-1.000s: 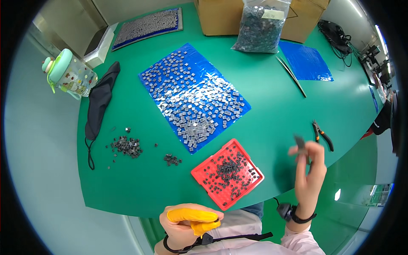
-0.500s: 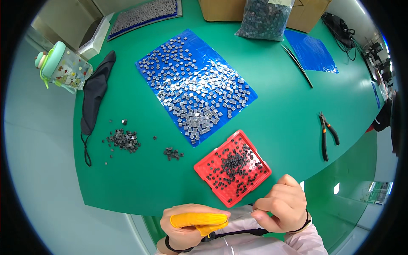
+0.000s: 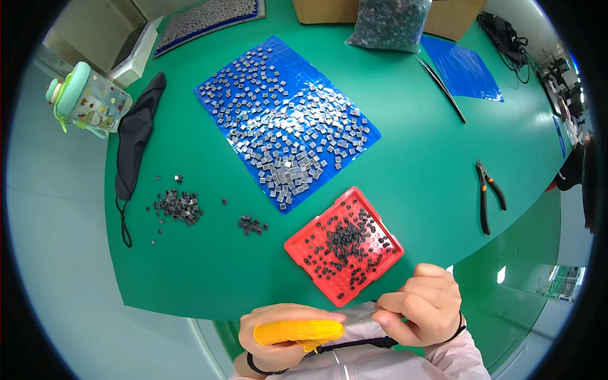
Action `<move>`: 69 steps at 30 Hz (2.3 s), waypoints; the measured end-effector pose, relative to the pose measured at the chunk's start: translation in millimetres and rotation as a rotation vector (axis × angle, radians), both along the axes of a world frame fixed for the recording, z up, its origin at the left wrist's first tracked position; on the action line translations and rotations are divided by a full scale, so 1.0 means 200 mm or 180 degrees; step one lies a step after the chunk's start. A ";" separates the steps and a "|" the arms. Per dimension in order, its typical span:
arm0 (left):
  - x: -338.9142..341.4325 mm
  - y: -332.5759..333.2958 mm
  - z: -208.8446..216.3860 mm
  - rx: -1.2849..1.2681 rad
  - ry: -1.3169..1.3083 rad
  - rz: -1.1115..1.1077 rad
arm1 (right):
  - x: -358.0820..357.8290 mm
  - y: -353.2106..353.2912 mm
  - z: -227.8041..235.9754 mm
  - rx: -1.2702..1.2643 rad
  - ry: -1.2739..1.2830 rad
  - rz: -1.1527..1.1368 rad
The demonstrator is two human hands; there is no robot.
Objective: The person uses pliers to pick up small black components from a red tray and places them onto a green table. They also use a white blade to scrape or adjust the components on the table. The person wears a yellow finger cot on their left index finger.
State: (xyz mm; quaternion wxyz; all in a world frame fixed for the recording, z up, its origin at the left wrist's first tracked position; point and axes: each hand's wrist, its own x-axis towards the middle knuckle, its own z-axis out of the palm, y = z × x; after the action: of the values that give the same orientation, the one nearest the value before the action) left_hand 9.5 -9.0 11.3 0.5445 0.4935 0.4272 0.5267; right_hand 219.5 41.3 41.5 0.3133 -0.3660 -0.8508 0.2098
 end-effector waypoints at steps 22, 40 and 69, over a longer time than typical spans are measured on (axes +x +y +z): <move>0.07 0.02 -0.04 0.0548 0.0371 0.0416 | 0.02 -0.01 0.03 -0.1680 0.0496 -0.0055; 0.07 0.05 -0.02 0.0150 0.0024 0.0386 | 0.07 0.03 0.05 -0.3043 0.0955 -0.0090; -0.02 0.50 0.22 0.1350 0.4281 0.0414 | 0.20 0.11 -0.19 0.0062 -0.0128 -0.1868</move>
State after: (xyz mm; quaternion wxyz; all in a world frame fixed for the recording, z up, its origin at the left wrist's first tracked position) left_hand 5.0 91.6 54.5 0.0222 0.7808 0.5877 0.2110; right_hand 259.5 62.5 4.1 0.3471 -0.5975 -0.7166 0.0949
